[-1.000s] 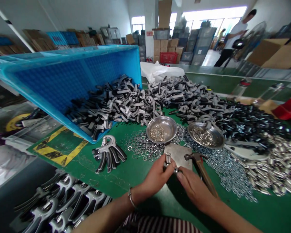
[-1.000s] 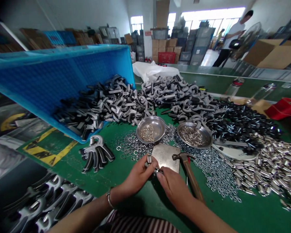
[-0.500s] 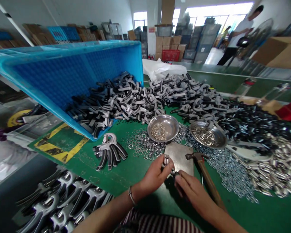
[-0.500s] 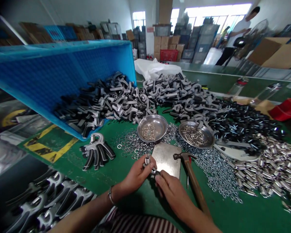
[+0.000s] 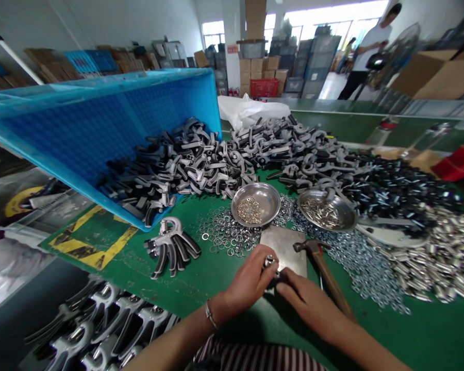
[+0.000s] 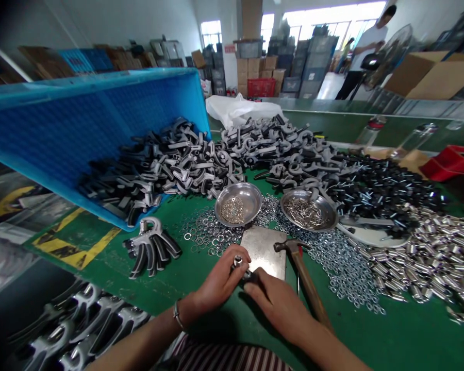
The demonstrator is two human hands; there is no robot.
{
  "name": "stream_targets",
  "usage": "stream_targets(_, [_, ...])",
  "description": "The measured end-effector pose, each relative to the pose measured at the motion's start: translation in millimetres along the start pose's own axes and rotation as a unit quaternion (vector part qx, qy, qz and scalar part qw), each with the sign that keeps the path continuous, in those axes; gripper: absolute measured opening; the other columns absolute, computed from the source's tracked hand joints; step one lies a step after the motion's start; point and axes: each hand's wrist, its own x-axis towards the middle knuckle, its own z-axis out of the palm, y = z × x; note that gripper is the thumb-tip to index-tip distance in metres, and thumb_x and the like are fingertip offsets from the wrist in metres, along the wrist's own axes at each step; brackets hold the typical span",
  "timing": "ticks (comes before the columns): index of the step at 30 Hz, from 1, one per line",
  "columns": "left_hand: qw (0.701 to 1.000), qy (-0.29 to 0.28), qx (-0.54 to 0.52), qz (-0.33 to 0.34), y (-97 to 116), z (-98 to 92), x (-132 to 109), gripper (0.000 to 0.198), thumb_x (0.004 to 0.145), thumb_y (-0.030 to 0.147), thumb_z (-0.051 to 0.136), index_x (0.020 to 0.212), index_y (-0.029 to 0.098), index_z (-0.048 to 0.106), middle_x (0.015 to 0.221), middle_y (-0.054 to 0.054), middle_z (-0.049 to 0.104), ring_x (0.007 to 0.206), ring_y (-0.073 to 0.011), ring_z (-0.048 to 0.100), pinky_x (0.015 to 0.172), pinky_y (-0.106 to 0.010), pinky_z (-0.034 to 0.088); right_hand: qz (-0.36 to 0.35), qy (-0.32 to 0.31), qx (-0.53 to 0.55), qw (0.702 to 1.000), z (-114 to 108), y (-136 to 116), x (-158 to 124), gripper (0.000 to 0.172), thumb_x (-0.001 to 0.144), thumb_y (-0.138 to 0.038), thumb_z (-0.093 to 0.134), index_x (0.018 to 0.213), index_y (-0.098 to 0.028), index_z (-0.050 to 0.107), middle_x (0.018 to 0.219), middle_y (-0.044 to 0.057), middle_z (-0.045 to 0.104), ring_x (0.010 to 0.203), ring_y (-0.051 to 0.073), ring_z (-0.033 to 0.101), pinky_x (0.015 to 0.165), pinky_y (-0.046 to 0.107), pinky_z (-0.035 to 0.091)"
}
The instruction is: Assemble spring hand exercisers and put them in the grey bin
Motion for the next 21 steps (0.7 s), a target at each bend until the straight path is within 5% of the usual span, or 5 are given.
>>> stream_targets(3, [0.997, 0.048, -0.003, -0.055, -2, 5.8, 0, 0.022, 0.104, 0.034, 0.038, 0.099, 0.019, 0.053, 0.097, -0.007, 0.057, 0.093, -0.0189, 0.054, 0.088, -0.032, 0.045, -0.034, 0.082, -0.009, 0.996, 0, 0, 1, 0.046, 0.091, -0.066, 0.052, 0.081, -0.022, 0.056, 0.070, 0.002, 0.060, 0.057, 0.014, 0.053, 0.053, 0.025, 0.042])
stream_targets(7, [0.997, -0.009, 0.042, 0.058, -3, 8.6, -2, 0.014, 0.100, 0.030, 0.045, 0.098, 0.019, 0.054, 0.106, -0.010, 0.057, 0.100, -0.0200, 0.055, 0.091, -0.033, 0.045, 0.077, -0.140, 0.147, 0.976, -3, 4, -1, 0.068, 0.098, -0.069, 0.008, 0.078, -0.022, 0.053, 0.045, -0.008, 0.040, 0.033, 0.010, 0.032, 0.042, 0.025, 0.035])
stream_targets(12, [0.997, 0.061, 0.021, -0.031, -5, 16.4, 1, 0.019, 0.104, 0.029, 0.038, 0.100, 0.019, 0.053, 0.099, -0.007, 0.058, 0.093, -0.0184, 0.055, 0.088, -0.033, 0.046, -0.008, 0.079, 0.009, 0.997, -9, -1, -2, 0.047, 0.085, -0.068, 0.059, 0.082, -0.021, 0.057, 0.078, 0.003, 0.062, 0.064, 0.014, 0.053, 0.060, 0.025, 0.043])
stream_targets(17, [0.997, 0.005, 0.047, 0.059, -5, 18.7, 1, 0.013, 0.102, 0.024, 0.042, 0.097, 0.019, 0.052, 0.100, -0.006, 0.056, 0.096, -0.0179, 0.053, 0.090, -0.032, 0.044, 0.080, -0.054, 0.123, 0.988, -5, -1, -6, 0.065, 0.098, -0.069, 0.015, 0.085, -0.021, 0.057, 0.049, -0.006, 0.045, 0.035, 0.010, 0.029, 0.039, 0.024, 0.031])
stream_targets(21, [0.998, 0.041, 0.046, 0.015, -5, 22.0, 1, 0.014, 0.103, 0.023, 0.038, 0.099, 0.019, 0.051, 0.097, -0.006, 0.056, 0.092, -0.0169, 0.054, 0.088, -0.031, 0.045, 0.010, 0.053, 0.088, 0.995, -5, 2, -11, 0.049, 0.088, -0.069, 0.055, 0.082, -0.020, 0.056, 0.076, 0.002, 0.060, 0.055, 0.010, 0.047, 0.049, 0.021, 0.036])
